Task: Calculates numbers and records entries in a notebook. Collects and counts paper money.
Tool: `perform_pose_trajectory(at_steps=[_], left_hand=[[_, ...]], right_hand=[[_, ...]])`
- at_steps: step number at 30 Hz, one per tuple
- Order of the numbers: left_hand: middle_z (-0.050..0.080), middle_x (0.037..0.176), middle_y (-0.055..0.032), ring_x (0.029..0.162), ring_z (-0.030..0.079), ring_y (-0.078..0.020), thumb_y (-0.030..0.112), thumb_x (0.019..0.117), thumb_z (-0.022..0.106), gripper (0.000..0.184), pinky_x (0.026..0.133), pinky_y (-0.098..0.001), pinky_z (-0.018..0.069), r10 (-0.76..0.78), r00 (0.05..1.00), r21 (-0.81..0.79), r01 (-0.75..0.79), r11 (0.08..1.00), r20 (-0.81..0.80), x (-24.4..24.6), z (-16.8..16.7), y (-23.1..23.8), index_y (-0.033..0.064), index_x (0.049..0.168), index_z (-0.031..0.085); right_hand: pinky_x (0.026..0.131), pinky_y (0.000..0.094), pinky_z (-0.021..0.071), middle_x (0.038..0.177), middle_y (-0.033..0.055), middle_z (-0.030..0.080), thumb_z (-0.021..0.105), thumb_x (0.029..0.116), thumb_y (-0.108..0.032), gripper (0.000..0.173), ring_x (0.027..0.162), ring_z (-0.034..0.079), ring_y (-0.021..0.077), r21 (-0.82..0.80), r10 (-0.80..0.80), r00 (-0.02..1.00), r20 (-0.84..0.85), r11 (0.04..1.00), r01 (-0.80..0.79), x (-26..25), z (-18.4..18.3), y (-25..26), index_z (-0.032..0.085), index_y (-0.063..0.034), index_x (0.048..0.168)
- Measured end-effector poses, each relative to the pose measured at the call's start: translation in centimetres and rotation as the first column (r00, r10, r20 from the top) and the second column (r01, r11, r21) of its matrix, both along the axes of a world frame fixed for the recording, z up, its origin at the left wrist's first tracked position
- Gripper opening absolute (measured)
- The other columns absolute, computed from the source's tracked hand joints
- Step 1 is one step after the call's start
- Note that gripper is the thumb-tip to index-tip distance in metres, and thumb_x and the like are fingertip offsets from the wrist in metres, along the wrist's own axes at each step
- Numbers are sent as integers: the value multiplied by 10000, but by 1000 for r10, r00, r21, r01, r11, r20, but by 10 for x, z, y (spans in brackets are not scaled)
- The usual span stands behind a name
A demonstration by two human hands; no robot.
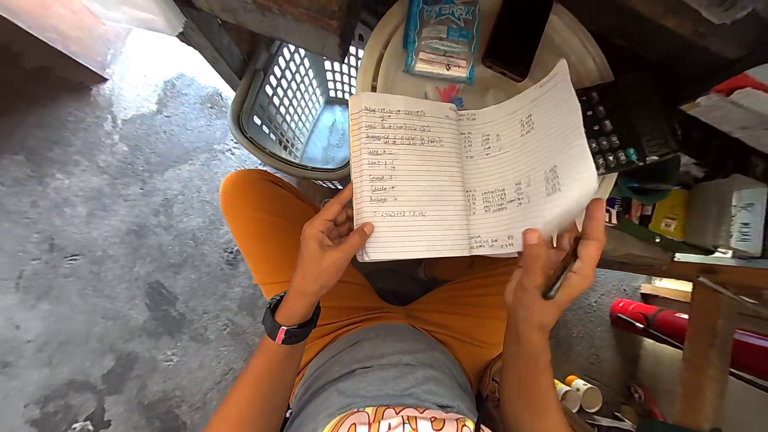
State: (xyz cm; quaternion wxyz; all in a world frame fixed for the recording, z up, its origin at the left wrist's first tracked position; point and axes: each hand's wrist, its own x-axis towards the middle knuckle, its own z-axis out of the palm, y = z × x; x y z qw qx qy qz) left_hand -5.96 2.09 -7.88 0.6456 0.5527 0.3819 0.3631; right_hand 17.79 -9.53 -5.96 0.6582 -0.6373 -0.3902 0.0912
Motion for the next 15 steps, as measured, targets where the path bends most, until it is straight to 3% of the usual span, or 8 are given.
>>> perform_pose_trajectory(at_steps=[2,5,11,15], left_hand=[[701,1168,-30,918,712,-82,-65,944,601,605,813,-227,605,4,1000,-3,-4,1000,0,1,0,-1,75,1514,454],[680,1219,-33,959,707,-87,-55,957,576,571,833,-241,604,-3,1000,-17,3,1000,5,2,1,-1,64,1500,447],[692,1247,-54,915,748,-155,-153,899,600,910,768,-291,641,-47,993,-74,56,996,112,8,6,2,198,1624,177],[678,1288,-38,921,743,-138,-149,880,605,957,758,-270,635,-59,996,-58,63,996,64,6,6,3,217,1635,145]], right_hand=[[985,321,574,1402,46,540,701,924,-85,822,1212,624,126,22,-62,987,-151,998,66,11,4,4,205,33,1568],[865,296,624,1250,26,649,634,902,59,692,1057,704,124,21,-154,954,-259,986,165,22,11,3,340,-2,1524],[826,278,633,1123,5,709,636,876,109,668,962,731,104,16,-192,969,-153,980,197,18,9,-3,374,59,1489],[850,236,606,1097,-51,701,669,895,42,606,954,693,18,49,-115,977,178,993,108,-16,20,14,410,74,1441]])
